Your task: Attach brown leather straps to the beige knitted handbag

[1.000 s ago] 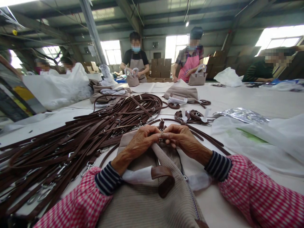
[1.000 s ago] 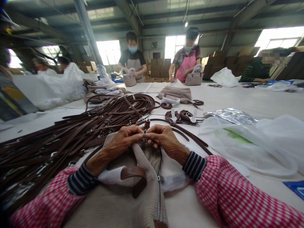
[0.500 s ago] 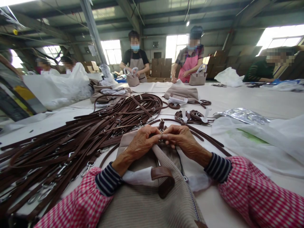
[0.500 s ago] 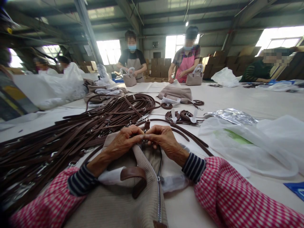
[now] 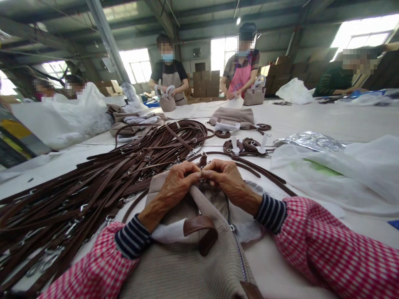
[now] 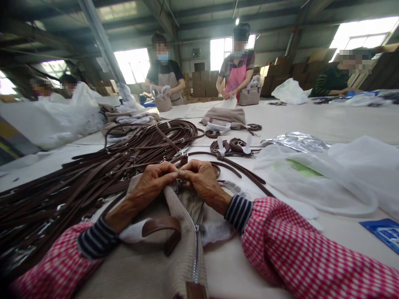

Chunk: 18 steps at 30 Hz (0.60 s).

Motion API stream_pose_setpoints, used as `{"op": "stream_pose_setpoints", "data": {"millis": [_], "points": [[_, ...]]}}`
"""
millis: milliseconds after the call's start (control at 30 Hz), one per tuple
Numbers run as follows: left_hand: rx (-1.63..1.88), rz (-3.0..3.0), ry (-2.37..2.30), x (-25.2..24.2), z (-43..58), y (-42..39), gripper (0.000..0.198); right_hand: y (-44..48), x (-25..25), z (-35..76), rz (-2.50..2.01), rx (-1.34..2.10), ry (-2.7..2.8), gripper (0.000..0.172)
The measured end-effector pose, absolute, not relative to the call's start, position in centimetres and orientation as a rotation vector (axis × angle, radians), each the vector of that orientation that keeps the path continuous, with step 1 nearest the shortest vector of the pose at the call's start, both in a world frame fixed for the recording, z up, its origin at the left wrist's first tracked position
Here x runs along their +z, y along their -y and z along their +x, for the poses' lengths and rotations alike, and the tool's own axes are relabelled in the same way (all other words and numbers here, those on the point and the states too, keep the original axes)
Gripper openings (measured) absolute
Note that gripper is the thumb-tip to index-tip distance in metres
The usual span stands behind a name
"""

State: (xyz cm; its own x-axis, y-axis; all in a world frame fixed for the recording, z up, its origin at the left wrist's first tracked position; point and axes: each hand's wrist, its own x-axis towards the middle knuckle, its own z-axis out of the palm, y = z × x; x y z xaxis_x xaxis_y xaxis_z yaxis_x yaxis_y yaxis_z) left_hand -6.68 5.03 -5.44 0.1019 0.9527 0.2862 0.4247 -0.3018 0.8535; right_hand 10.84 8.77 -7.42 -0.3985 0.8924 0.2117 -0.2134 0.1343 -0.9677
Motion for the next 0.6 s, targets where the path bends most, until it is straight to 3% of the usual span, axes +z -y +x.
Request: {"op": "stream_pose_setpoints", "data": {"millis": [200,367,467,600], "points": [[1.034,1.935,-1.454,-4.8,-6.7,-5.2,0.026,-9.9,-6.6,12.2,-0.668,1.348,1.644,0.028],[0.514,2.723,-1.375,-0.3,-6.0,-2.6,0.03,-11.7,-4.8,18.2,-0.859,0.649,2.137,0.01],[0.061,2.966,-1.101,1.3,-4.9,-0.6,0.035,-11.9,-4.9,20.1,-0.945,0.413,2.483,0.021],[-0.114,3.011,-0.976,0.4,-4.5,0.1,0.017,-11.9,-5.6,19.4,-0.982,0.237,2.735,0.028]]}}
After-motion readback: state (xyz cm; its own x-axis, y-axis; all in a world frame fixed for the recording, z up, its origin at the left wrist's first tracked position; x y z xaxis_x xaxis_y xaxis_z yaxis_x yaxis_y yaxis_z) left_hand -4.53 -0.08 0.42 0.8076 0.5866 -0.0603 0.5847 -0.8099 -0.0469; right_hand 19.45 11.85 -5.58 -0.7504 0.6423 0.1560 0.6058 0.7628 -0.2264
